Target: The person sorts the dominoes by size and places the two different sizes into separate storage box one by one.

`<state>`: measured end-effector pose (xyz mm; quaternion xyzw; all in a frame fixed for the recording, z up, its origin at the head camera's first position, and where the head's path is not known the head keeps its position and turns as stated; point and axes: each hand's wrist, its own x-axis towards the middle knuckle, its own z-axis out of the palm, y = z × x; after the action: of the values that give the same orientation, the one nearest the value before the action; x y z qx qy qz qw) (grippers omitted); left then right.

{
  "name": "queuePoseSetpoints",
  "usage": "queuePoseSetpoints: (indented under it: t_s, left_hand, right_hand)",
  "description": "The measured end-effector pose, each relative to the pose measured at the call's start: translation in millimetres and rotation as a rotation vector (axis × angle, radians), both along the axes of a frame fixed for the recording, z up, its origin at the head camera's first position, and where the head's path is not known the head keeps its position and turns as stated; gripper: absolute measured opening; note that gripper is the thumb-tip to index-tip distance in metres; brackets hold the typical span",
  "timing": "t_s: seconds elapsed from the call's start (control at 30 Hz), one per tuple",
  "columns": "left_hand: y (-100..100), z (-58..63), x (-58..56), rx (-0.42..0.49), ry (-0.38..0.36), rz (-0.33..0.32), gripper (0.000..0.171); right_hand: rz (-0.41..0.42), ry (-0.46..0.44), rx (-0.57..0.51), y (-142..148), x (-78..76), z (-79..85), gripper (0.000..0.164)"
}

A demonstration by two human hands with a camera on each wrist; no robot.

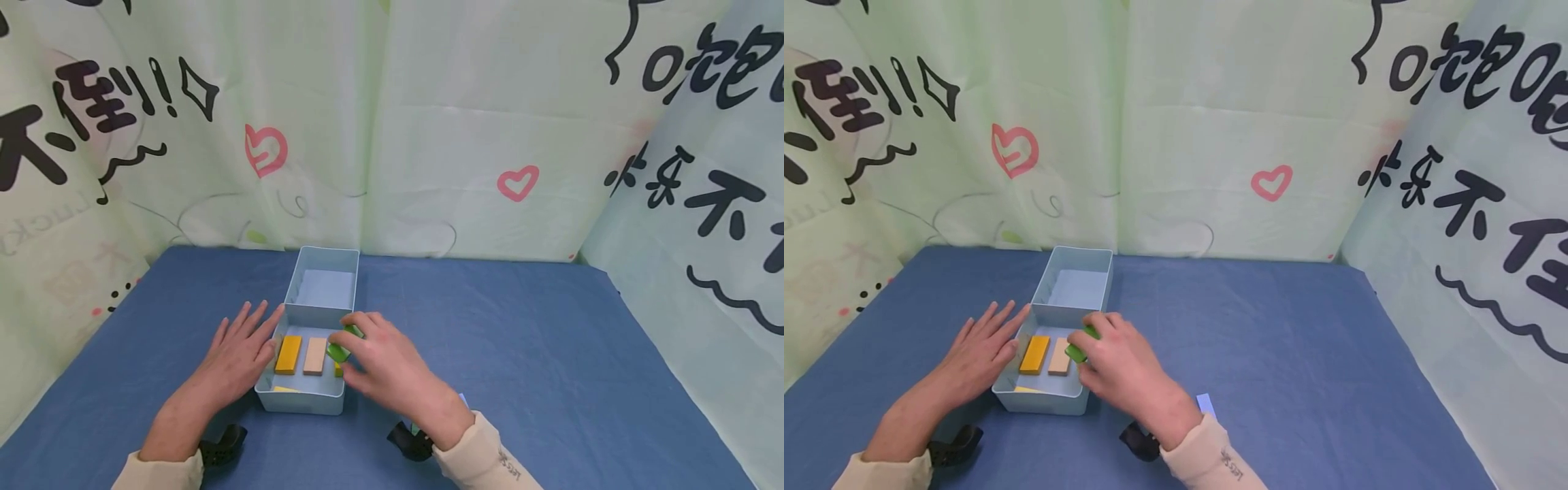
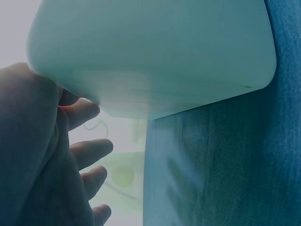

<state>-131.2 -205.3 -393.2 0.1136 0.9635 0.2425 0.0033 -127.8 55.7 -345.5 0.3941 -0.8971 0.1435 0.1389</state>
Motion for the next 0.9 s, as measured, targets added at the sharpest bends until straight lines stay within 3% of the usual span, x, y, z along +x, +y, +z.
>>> queuePoseSetpoints:
  t_s: [0.37,0.9]
  left_hand:
    - [0.6,0.3,-1.2,-0.002,-0.016,0.003,0.055]
    - [0.5,-1.2,-0.5,-0.004,0.012,0.010,0.054]
  right_hand:
    - [0.131,-0.012,0.063,-11.5,-3.2,-5.8,0.034]
    - [0.187,-0.142,0.170,-15.2,-7.8,-9.5,0.034]
